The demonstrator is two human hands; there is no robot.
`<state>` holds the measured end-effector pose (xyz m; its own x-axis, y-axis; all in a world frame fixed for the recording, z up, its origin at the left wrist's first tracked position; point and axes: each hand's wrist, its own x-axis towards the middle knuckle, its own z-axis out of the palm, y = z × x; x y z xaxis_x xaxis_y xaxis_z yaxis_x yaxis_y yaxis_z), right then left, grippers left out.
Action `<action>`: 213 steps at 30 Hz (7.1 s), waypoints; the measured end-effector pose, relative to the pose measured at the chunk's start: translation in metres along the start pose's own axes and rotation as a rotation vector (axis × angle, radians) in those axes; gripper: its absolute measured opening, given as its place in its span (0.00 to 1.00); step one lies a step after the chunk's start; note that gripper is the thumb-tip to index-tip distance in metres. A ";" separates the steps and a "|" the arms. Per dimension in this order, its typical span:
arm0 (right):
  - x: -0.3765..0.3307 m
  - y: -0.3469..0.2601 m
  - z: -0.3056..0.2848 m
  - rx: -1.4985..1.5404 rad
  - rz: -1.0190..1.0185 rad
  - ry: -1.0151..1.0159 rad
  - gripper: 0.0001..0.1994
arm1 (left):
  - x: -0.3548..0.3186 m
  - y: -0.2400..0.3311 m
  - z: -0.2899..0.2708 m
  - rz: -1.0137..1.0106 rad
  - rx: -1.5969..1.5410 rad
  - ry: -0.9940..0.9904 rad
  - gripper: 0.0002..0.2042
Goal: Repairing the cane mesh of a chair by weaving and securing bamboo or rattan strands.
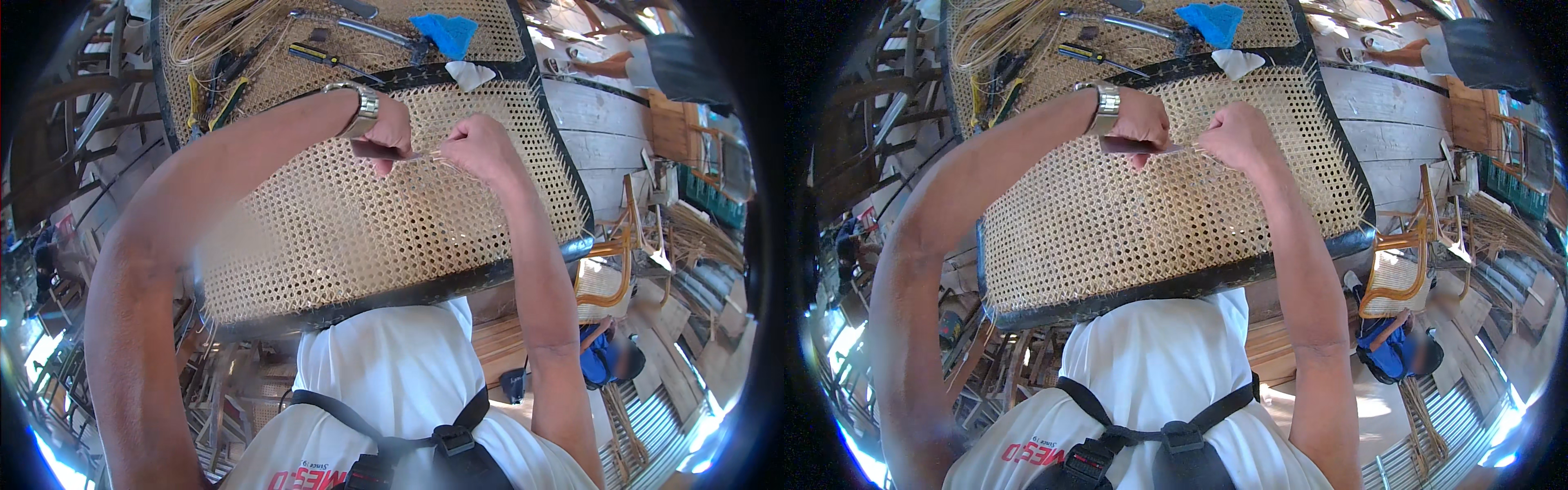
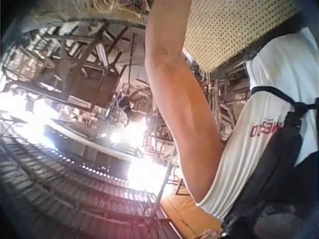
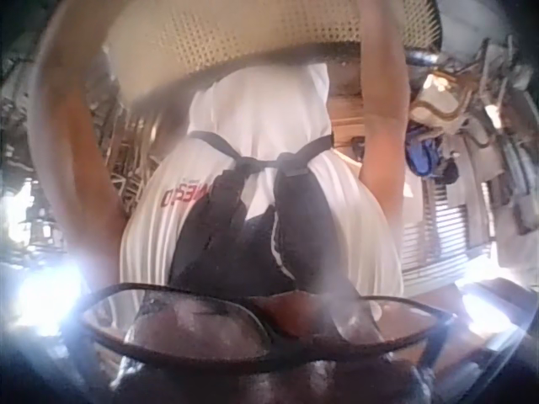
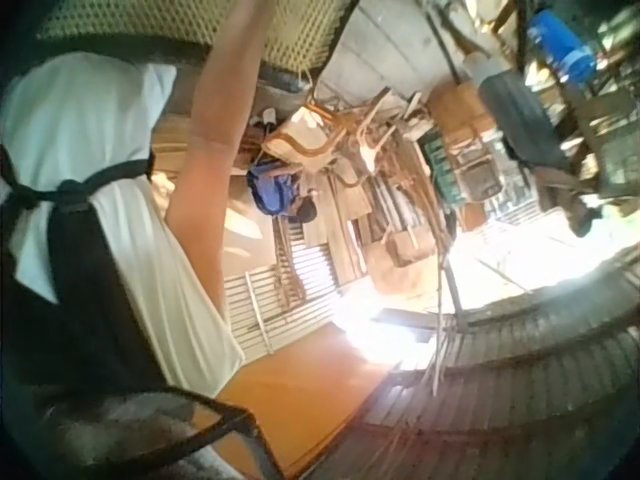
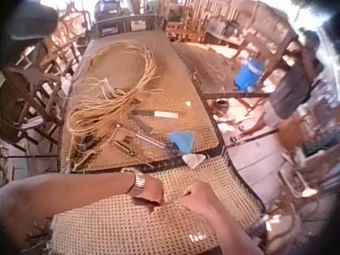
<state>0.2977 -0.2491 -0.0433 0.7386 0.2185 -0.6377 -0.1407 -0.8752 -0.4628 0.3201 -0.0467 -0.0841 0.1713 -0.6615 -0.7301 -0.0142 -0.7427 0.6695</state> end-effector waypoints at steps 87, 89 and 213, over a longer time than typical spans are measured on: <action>-0.033 -0.018 0.039 -0.276 -0.230 0.268 0.13 | -0.106 -0.094 -0.009 -0.107 0.843 0.981 0.26; -0.030 -0.014 0.032 -0.290 -0.087 0.299 0.14 | -0.114 -0.050 -0.021 -0.424 0.537 0.880 0.25; 0.008 -0.030 0.051 0.429 -0.415 0.159 0.08 | -0.119 -0.009 0.154 -0.141 -0.956 1.303 0.15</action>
<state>0.2740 -0.1991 -0.0658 0.8733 0.4075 -0.2670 -0.0489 -0.4721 -0.8802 0.1481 0.0225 -0.0243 0.7992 0.3045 -0.5182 0.5728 -0.1245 0.8102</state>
